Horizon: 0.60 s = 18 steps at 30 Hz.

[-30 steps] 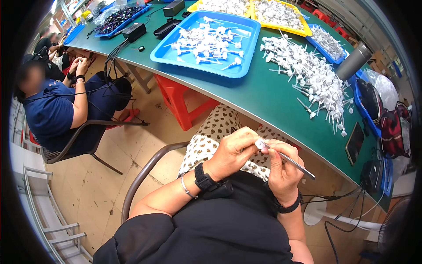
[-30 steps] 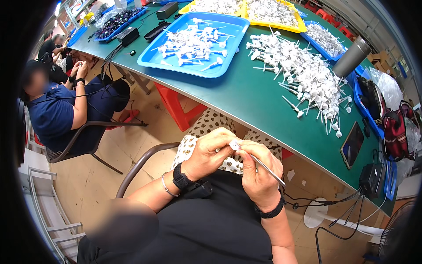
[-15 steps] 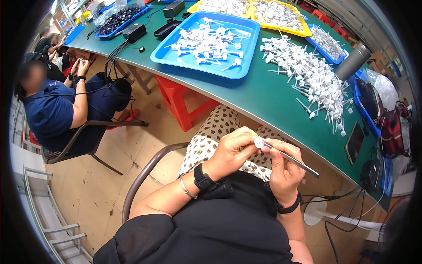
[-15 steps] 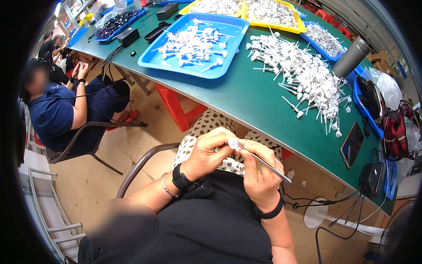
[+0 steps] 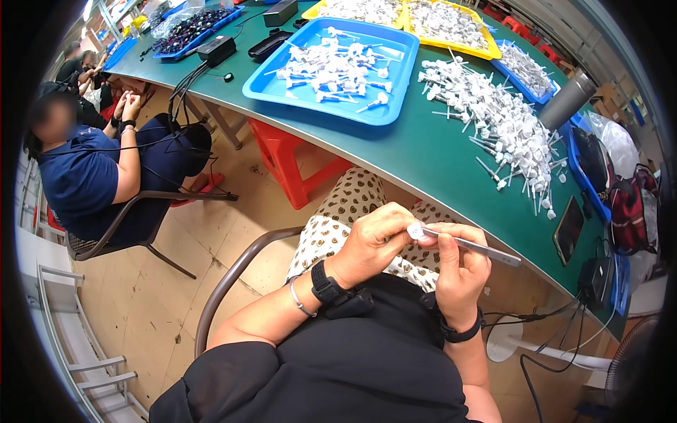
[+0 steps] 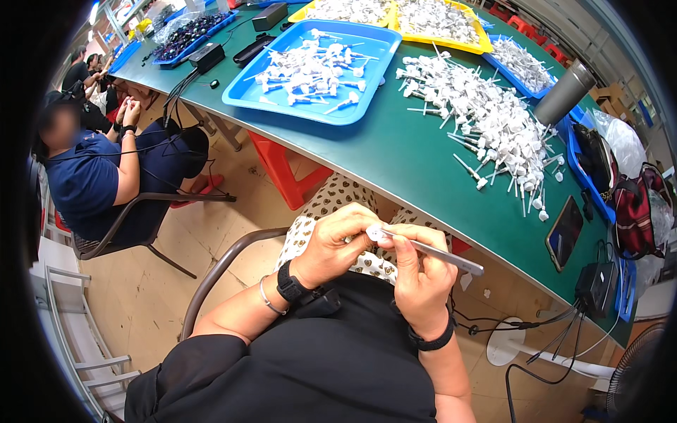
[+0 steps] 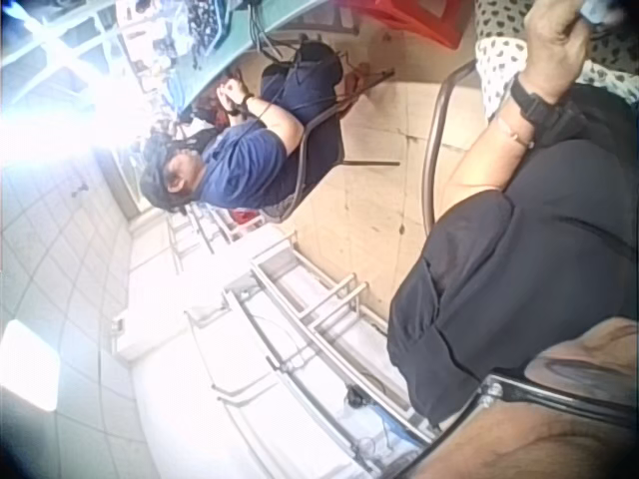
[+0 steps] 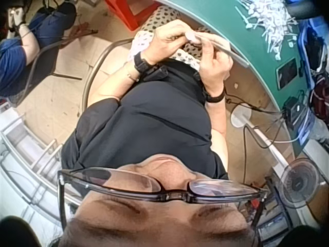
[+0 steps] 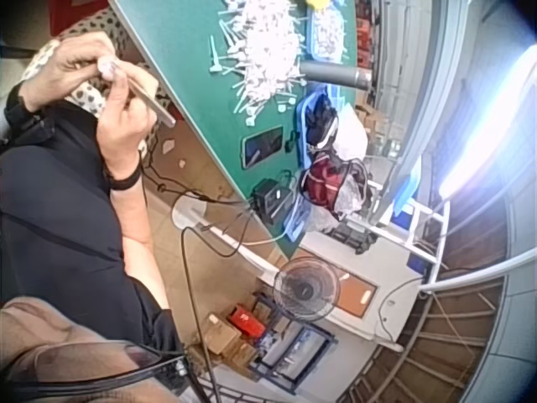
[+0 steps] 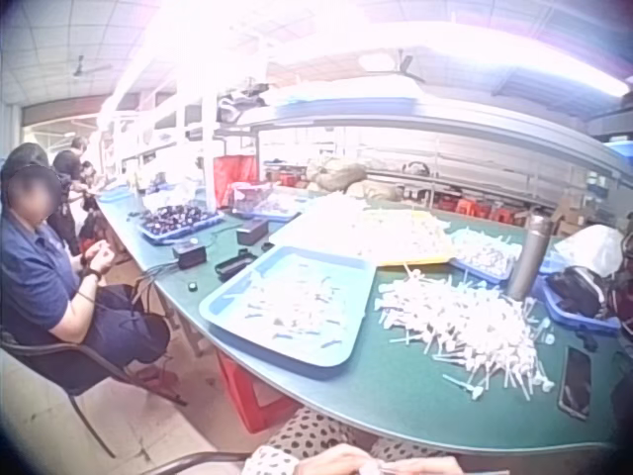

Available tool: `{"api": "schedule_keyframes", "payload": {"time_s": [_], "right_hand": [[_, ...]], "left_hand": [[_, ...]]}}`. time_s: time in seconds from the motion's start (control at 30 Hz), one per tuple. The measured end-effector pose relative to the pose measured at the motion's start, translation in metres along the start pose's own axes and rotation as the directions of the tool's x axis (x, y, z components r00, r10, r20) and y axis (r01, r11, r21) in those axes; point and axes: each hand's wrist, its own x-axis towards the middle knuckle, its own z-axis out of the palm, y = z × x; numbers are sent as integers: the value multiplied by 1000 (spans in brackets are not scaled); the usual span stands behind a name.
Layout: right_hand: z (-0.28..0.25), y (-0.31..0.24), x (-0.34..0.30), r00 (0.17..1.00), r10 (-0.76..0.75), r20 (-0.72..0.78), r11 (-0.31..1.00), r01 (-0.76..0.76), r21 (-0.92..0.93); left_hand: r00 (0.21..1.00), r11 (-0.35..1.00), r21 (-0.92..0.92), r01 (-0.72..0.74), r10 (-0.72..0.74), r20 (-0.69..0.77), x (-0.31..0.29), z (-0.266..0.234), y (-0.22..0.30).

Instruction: The person uses tweezers to pick up small white plastic components from a pile on a green table and places them into a blue tray. The person repeats this pick-and-place action continuously throughout the video.

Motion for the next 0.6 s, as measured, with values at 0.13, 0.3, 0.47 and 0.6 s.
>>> {"api": "schedule_keyframes", "payload": {"time_s": [0.13, 0.3, 0.47, 0.6], "right_hand": [[-1, 2, 2, 994, 109, 23, 973, -112, 203], [-6, 8, 5, 990, 118, 74, 940, -135, 312], [-5, 9, 4, 991, 110, 72, 938, -127, 323], [-2, 7, 2, 997, 68, 45, 951, -78, 300]], "left_hand": [[1000, 1000, -14, 11, -11, 30, 0, -1, 0], [999, 998, -47, 40, -39, 13, 0, 0, 1], [1000, 999, -40, 20, -20, 5, 1, 0, 2], [996, 995, -61, 80, -78, 38, 0, -2, 3]]}}
